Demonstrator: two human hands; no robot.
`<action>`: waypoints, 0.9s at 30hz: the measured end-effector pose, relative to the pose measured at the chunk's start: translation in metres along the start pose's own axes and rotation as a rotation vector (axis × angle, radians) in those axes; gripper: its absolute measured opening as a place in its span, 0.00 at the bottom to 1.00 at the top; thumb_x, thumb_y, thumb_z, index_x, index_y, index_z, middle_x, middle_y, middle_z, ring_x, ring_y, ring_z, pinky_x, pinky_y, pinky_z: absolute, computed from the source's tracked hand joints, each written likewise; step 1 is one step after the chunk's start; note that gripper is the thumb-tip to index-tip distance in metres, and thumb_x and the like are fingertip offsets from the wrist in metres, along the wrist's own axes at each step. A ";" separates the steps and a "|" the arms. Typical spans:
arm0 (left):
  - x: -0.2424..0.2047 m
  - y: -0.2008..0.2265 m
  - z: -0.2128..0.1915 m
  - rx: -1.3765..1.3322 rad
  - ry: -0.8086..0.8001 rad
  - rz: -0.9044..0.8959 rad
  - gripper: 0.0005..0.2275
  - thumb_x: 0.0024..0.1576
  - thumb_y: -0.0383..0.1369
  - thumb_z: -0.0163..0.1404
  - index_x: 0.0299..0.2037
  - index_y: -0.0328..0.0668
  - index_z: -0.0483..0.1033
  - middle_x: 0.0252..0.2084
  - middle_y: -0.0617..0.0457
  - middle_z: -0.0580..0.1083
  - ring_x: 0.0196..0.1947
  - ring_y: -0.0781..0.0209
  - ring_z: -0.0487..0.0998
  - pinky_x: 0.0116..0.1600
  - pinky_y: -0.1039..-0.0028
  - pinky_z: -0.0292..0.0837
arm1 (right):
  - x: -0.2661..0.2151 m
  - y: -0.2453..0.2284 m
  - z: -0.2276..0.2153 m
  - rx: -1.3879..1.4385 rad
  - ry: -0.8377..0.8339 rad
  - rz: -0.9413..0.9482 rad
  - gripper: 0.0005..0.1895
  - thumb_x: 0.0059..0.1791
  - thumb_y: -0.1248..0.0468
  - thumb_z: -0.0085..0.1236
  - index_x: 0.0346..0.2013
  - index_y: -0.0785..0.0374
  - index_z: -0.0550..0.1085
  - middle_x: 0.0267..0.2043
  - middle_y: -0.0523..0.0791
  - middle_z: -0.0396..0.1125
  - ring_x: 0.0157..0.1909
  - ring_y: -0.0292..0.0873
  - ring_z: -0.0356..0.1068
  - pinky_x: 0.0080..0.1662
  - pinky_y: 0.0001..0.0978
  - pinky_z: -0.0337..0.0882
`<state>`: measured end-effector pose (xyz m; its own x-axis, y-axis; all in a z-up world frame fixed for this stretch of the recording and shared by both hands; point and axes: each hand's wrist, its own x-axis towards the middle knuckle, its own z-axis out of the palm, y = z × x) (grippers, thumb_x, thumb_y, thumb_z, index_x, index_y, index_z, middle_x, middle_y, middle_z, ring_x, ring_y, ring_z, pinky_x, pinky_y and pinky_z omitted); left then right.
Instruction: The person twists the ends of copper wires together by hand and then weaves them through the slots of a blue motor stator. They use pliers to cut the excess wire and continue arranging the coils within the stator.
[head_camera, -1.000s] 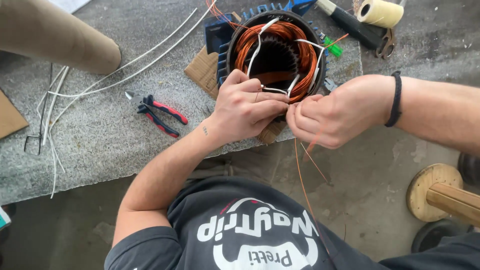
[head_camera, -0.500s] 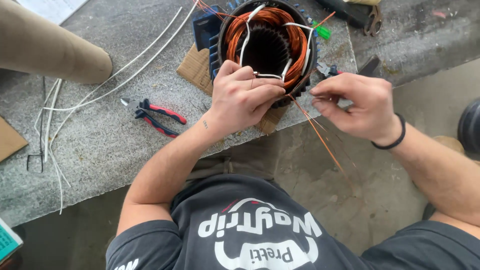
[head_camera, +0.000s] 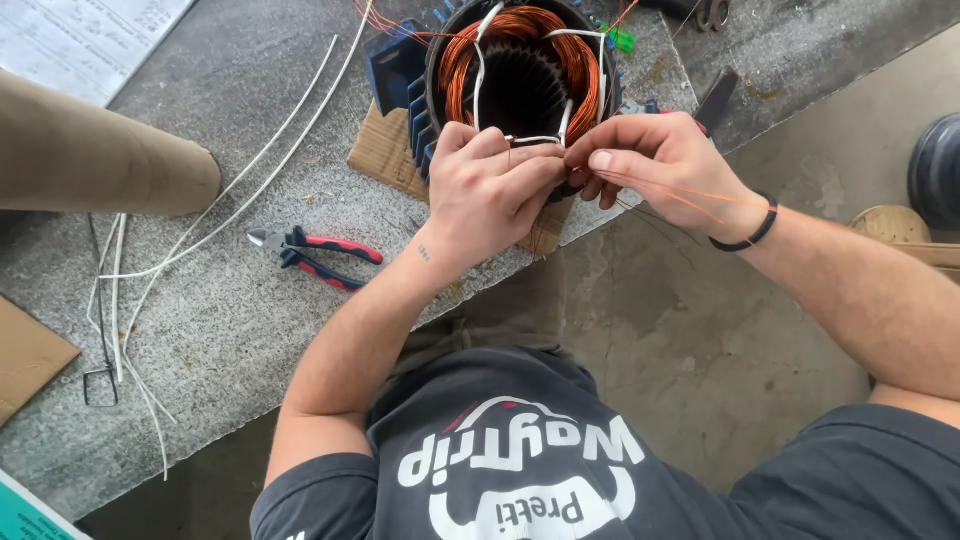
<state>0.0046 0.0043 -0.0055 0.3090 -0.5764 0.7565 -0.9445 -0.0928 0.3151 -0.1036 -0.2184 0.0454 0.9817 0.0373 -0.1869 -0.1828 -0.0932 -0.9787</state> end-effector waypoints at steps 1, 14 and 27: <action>0.000 0.000 0.000 -0.003 0.002 0.000 0.04 0.57 0.33 0.61 0.40 0.54 0.81 0.48 0.69 0.80 0.35 0.67 0.72 0.48 0.70 0.61 | 0.001 -0.002 0.001 -0.002 0.002 0.002 0.12 0.56 0.70 0.49 0.51 0.70 0.77 0.42 0.46 0.75 0.41 0.35 0.73 0.45 0.29 0.75; 0.000 -0.001 -0.002 0.002 0.015 0.017 0.05 0.57 0.34 0.61 0.41 0.53 0.80 0.49 0.68 0.80 0.37 0.68 0.73 0.48 0.71 0.62 | 0.004 0.005 -0.001 -0.285 -0.017 -0.164 0.10 0.50 0.70 0.66 0.46 0.68 0.78 0.43 0.43 0.76 0.45 0.34 0.74 0.48 0.27 0.76; 0.005 0.000 -0.003 0.031 -0.036 0.016 0.07 0.54 0.32 0.61 0.41 0.54 0.82 0.48 0.69 0.80 0.36 0.67 0.73 0.47 0.70 0.62 | 0.049 -0.080 -0.011 -1.643 -0.648 -1.776 0.07 0.45 0.64 0.55 0.31 0.64 0.77 0.42 0.49 0.75 0.43 0.44 0.75 0.49 0.33 0.75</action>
<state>0.0061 0.0033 0.0000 0.2898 -0.6070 0.7400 -0.9526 -0.1080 0.2844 -0.0406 -0.2200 0.1158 -0.0598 0.9976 0.0340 0.8424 0.0322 0.5379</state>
